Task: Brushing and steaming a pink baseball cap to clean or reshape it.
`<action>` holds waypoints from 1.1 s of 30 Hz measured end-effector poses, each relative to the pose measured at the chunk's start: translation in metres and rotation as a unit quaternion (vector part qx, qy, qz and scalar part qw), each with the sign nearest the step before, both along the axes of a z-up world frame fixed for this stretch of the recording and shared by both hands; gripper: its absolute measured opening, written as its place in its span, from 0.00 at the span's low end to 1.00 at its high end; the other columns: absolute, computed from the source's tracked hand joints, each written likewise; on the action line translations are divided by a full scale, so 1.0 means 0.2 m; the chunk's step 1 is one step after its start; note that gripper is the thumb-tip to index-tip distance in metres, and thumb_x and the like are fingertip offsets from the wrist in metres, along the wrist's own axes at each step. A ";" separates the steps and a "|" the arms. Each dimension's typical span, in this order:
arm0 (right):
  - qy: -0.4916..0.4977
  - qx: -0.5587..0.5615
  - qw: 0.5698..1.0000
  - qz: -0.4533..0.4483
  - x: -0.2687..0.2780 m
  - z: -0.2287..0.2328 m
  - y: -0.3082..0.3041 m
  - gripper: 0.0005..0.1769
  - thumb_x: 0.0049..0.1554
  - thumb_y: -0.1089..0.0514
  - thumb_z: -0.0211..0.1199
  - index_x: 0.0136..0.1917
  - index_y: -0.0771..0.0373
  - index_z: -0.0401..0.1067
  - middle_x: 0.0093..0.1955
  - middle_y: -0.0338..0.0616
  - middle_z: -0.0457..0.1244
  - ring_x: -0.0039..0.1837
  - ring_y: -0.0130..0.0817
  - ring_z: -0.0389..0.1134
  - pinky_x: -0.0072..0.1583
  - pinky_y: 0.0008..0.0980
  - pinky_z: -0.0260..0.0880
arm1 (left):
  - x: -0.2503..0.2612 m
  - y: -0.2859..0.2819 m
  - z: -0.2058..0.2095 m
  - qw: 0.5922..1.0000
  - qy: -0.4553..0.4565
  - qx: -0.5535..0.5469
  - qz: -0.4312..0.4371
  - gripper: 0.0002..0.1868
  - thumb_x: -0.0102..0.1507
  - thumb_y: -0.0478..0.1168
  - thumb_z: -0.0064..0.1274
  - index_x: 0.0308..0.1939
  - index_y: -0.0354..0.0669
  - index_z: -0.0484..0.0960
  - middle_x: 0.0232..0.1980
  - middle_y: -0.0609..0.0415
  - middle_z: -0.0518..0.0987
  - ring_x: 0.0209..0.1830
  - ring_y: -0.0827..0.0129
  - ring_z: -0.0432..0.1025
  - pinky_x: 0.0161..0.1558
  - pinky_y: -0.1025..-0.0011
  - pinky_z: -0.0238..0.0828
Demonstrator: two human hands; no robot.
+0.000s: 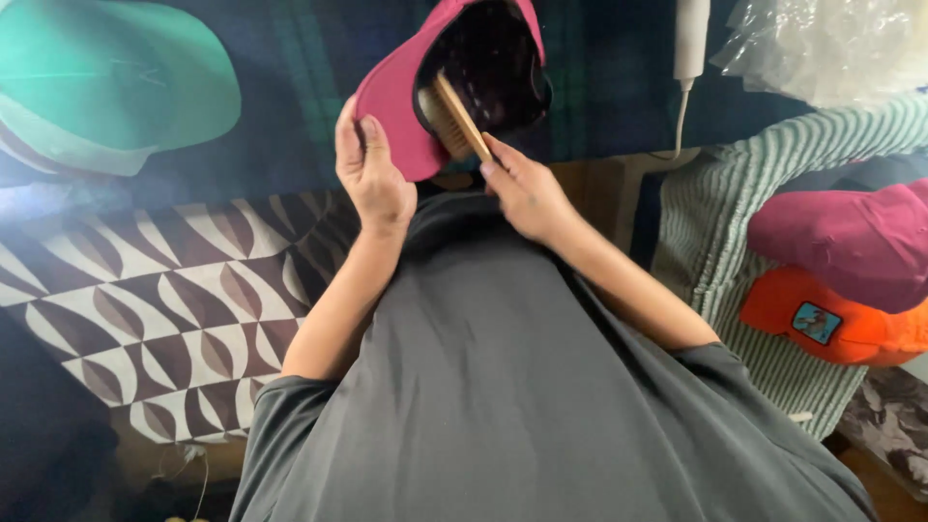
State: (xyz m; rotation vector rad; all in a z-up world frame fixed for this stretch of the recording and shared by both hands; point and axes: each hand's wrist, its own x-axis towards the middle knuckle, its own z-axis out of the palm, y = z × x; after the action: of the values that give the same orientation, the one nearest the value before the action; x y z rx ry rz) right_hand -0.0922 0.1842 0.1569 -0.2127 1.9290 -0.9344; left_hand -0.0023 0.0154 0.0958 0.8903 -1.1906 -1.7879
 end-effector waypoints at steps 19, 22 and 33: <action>0.230 -0.049 0.970 0.057 -0.08 -0.08 0.09 0.30 0.68 0.50 0.53 0.75 0.72 0.61 0.77 0.57 0.57 0.79 0.44 0.56 0.77 0.35 0.53 | -0.03 -0.01 0.16 0.991 -0.065 -0.098 -0.059 0.15 0.77 0.37 0.41 0.65 0.37 0.75 0.61 0.52 0.78 0.63 0.67 0.72 0.72 0.69 0.70; -0.038 -0.100 0.993 -0.056 -0.06 -0.22 0.06 0.31 0.66 0.47 0.52 0.80 0.57 0.60 0.37 0.35 0.60 0.34 0.21 0.58 0.36 0.20 0.62 | -0.01 -0.03 0.14 0.989 -0.090 -0.113 -0.033 0.14 0.76 0.37 0.43 0.63 0.38 0.76 0.60 0.53 0.78 0.62 0.68 0.72 0.70 0.70 0.69; 0.221 0.030 0.974 0.044 -0.06 -0.51 0.05 0.15 0.61 0.44 0.64 0.59 0.42 0.68 0.47 0.47 0.72 0.51 0.55 0.73 0.51 0.53 0.75 | -0.04 -0.01 0.12 0.986 -0.038 -0.163 -0.009 0.13 0.75 0.31 0.44 0.63 0.35 0.77 0.57 0.48 0.79 0.59 0.70 0.73 0.65 0.64 0.68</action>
State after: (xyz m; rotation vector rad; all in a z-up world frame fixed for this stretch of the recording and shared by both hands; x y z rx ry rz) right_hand -0.1048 0.1946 0.0541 -0.5031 2.3288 -0.8153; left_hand -0.0096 0.0134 0.1203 0.7620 -1.4923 -1.5248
